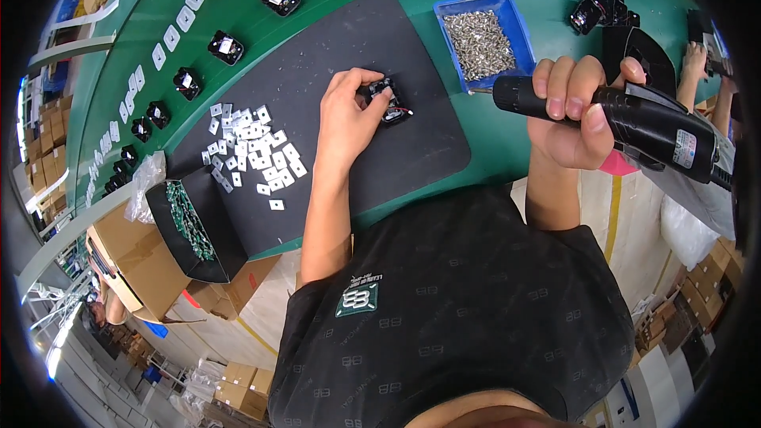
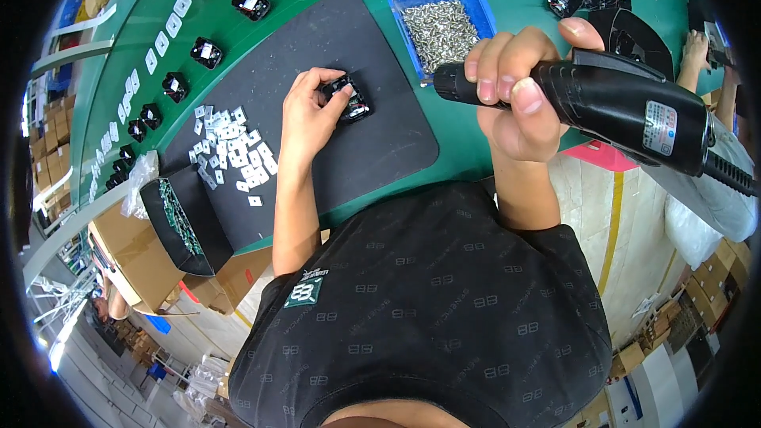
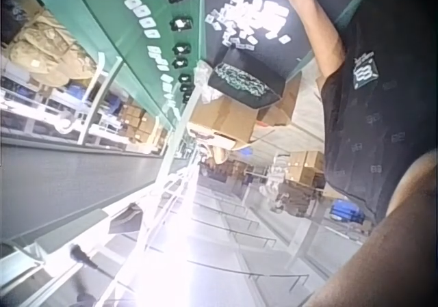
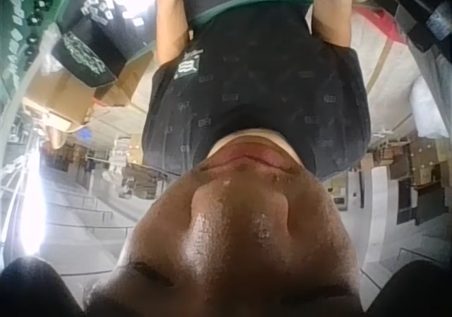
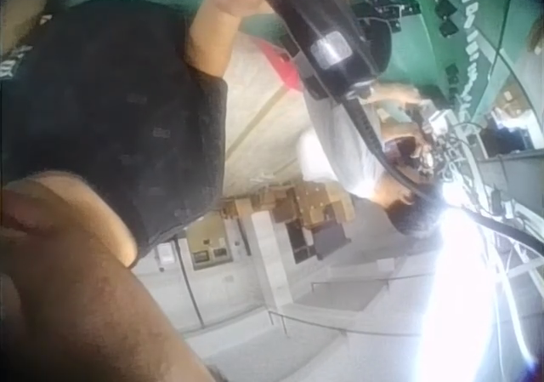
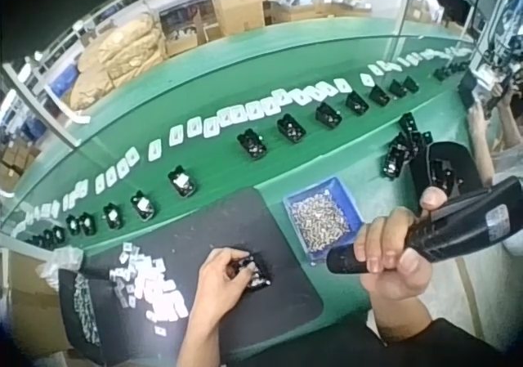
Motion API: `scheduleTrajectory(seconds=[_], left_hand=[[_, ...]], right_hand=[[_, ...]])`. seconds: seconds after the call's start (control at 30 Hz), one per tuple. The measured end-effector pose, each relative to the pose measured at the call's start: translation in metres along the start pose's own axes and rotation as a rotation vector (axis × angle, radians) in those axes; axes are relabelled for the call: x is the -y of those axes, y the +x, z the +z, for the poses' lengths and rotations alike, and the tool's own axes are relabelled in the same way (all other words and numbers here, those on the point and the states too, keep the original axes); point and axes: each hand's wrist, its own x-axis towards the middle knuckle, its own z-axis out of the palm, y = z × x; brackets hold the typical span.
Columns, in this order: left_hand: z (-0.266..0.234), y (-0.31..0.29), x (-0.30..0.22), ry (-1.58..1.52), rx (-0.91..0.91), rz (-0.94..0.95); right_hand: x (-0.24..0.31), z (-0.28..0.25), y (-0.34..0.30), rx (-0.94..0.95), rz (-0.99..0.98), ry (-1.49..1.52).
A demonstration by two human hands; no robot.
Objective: The person assembles electronic components by applying adhesive stickers and securing parts with screws using an electric screwdriver.
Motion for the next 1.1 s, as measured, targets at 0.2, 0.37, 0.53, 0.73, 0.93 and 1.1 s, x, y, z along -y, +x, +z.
scheduleTrajectory(seconds=[0.2, 0.37, 0.53, 0.73, 0.93, 1.1], left_hand=[[-0.014, -0.014, -0.014, 0.126, -0.157, 0.216], [-0.006, -0.029, -0.043, -0.131, -0.069, 0.437], [0.017, -0.029, -0.062, -0.196, 0.017, 0.42], [0.025, -0.028, -0.059, -0.287, 0.033, 0.365], [0.024, -0.041, -0.053, -1.037, 0.316, 0.084], [0.03, -0.048, -0.051, -1.125, 0.293, 0.179]], right_hand=[[0.005, 0.001, 0.001, 0.023, 0.005, 0.048], [0.011, 0.008, 0.004, 0.08, 0.028, 0.186], [0.016, 0.012, 0.005, 0.185, 0.02, 0.236], [0.023, 0.01, 0.005, 0.226, 0.018, 0.233], [0.03, 0.013, 0.009, 0.305, 0.032, 0.338], [0.031, 0.018, 0.01, 0.337, 0.06, 0.355]])
